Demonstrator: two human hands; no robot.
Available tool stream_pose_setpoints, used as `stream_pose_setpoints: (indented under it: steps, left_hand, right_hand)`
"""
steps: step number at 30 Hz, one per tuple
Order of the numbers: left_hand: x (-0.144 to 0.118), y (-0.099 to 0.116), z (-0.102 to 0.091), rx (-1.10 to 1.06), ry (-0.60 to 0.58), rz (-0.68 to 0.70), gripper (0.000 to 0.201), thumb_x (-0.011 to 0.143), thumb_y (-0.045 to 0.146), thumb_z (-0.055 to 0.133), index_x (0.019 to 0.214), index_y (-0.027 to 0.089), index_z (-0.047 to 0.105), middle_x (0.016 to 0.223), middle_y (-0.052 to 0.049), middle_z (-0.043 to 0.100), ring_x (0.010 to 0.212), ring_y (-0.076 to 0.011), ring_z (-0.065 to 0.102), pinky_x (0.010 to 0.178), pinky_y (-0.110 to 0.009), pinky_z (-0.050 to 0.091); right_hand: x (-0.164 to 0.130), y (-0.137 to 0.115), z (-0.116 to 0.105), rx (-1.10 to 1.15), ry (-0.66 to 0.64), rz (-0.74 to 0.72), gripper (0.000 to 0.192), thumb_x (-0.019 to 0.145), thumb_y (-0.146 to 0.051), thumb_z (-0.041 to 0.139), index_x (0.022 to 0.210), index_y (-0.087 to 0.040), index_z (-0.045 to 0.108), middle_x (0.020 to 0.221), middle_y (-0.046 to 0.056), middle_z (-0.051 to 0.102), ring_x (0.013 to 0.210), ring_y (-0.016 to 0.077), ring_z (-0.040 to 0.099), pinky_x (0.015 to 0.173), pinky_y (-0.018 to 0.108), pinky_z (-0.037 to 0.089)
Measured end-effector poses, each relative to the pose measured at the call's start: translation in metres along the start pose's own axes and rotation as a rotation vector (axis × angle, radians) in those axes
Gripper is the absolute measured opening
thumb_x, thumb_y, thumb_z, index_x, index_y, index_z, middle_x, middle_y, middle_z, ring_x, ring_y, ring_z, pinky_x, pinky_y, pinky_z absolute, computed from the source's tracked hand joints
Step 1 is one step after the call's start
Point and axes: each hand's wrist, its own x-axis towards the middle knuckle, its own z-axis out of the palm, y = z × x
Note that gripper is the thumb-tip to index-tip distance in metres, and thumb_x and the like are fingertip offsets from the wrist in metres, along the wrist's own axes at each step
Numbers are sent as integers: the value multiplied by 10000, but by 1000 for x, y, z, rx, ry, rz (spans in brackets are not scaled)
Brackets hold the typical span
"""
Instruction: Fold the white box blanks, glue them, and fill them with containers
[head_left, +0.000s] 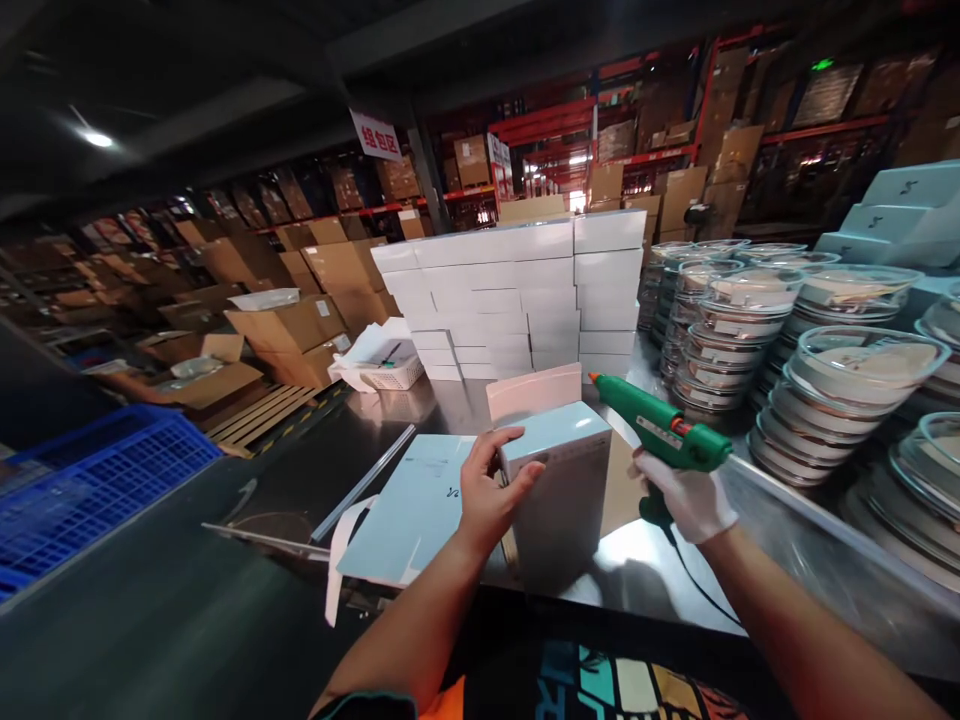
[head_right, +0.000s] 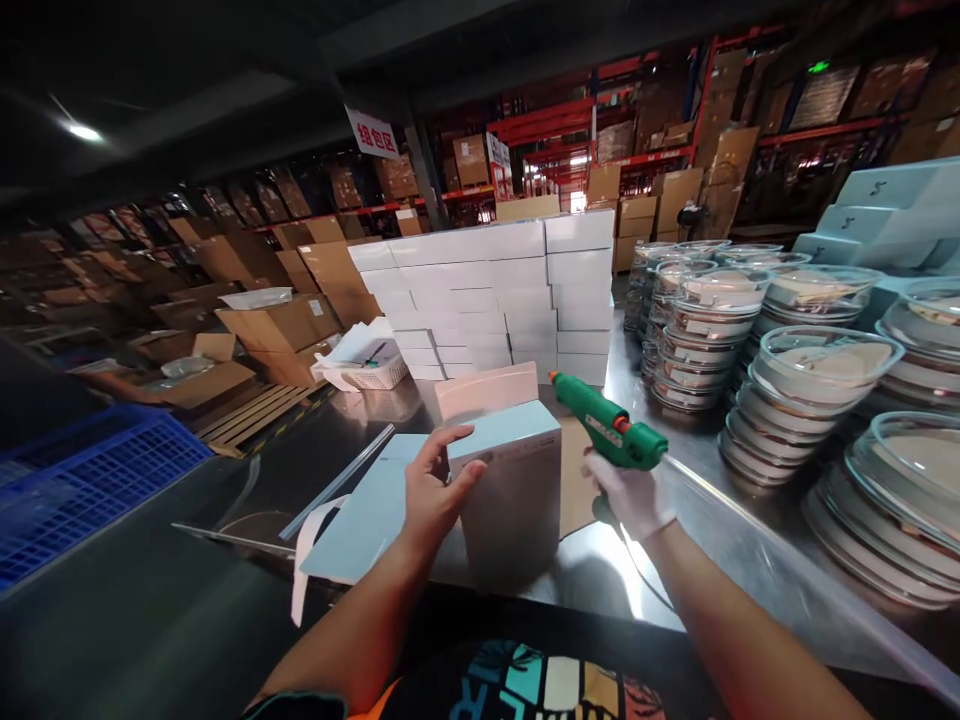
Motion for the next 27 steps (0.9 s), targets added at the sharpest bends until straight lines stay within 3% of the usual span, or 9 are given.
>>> stream_pose_setpoints:
  steps: [3, 6, 9, 11, 13, 15, 17, 23, 27]
  left_hand:
    - [3, 0, -5, -70, 4, -70, 583, 746, 647, 926, 1103, 199, 819, 1050, -87, 786, 957, -248, 716, 836, -324, 563]
    - [5, -2, -9, -109, 0, -124, 639, 756, 679, 902, 1138, 177, 802, 1036, -93, 799, 962, -265, 733, 859, -351, 579]
    - [5, -4, -10, -149, -25, -170, 662, 785, 692, 875, 1184, 172, 785, 1002, -92, 798, 939, -269, 737, 833, -358, 585]
    - [4, -6, -9, -167, -57, -188, 676, 789, 705, 868, 1195, 172, 782, 983, -91, 798, 871, -251, 726, 788, -348, 578]
    - [3, -7, -4, -166, -97, -175, 683, 780, 721, 867, 1179, 172, 790, 992, -94, 802, 848, -246, 721, 778, -348, 572]
    - [2, -8, 3, -146, -140, -125, 677, 772, 746, 859, 1136, 178, 802, 1026, -100, 801, 904, -267, 735, 819, -363, 578]
    - [0, -10, 10, -119, -172, -60, 649, 786, 764, 840, 1081, 187, 799, 1084, -111, 789, 1022, -299, 741, 901, -390, 581]
    - [-2, -28, 17, -263, -59, 74, 630, 785, 670, 919, 1168, 284, 602, 1195, -69, 737, 1204, -270, 709, 1087, -438, 521]
    - [4, -33, 9, -154, -265, 202, 490, 885, 638, 851, 1169, 255, 738, 1129, -88, 748, 1176, -289, 720, 1076, -478, 548]
  right_hand:
    - [9, 21, -4, 226, -43, 411, 413, 807, -613, 750, 878, -213, 677, 760, 80, 749, 488, 185, 589, 433, 320, 465]
    - [16, 47, -13, 36, -77, 515, 506, 900, -701, 613, 794, -210, 678, 628, 97, 691, 473, 236, 611, 466, 360, 478]
    - [23, 59, -24, -167, -5, 388, 449, 838, -597, 746, 597, -246, 607, 537, 59, 596, 570, 251, 640, 554, 360, 496]
    - [24, 49, -24, -173, 52, 266, 400, 759, -574, 830, 631, -239, 653, 654, 63, 671, 743, 260, 694, 671, 354, 539]
    - [22, 25, -14, -49, 25, 97, 501, 764, -697, 801, 935, -227, 775, 972, 92, 798, 988, 291, 740, 844, 387, 590]
    - [19, -5, 1, 119, -124, -40, 750, 807, -803, 728, 1295, -234, 727, 1302, 111, 780, 1206, 309, 723, 1014, 439, 590]
    - [16, -30, 14, 169, -282, -58, 813, 835, -799, 729, 1419, -236, 663, 1416, 117, 737, 1308, 315, 691, 1108, 464, 565]
    - [8, -31, 6, -13, -419, -240, 773, 681, -675, 957, 1263, -210, 749, 1516, 165, 678, 1419, 373, 631, 1213, 530, 510]
    - [-2, -17, -4, -52, -460, -382, 376, 924, -552, 825, 1153, -254, 836, 1672, 140, 553, 1510, 334, 576, 1218, 549, 512]
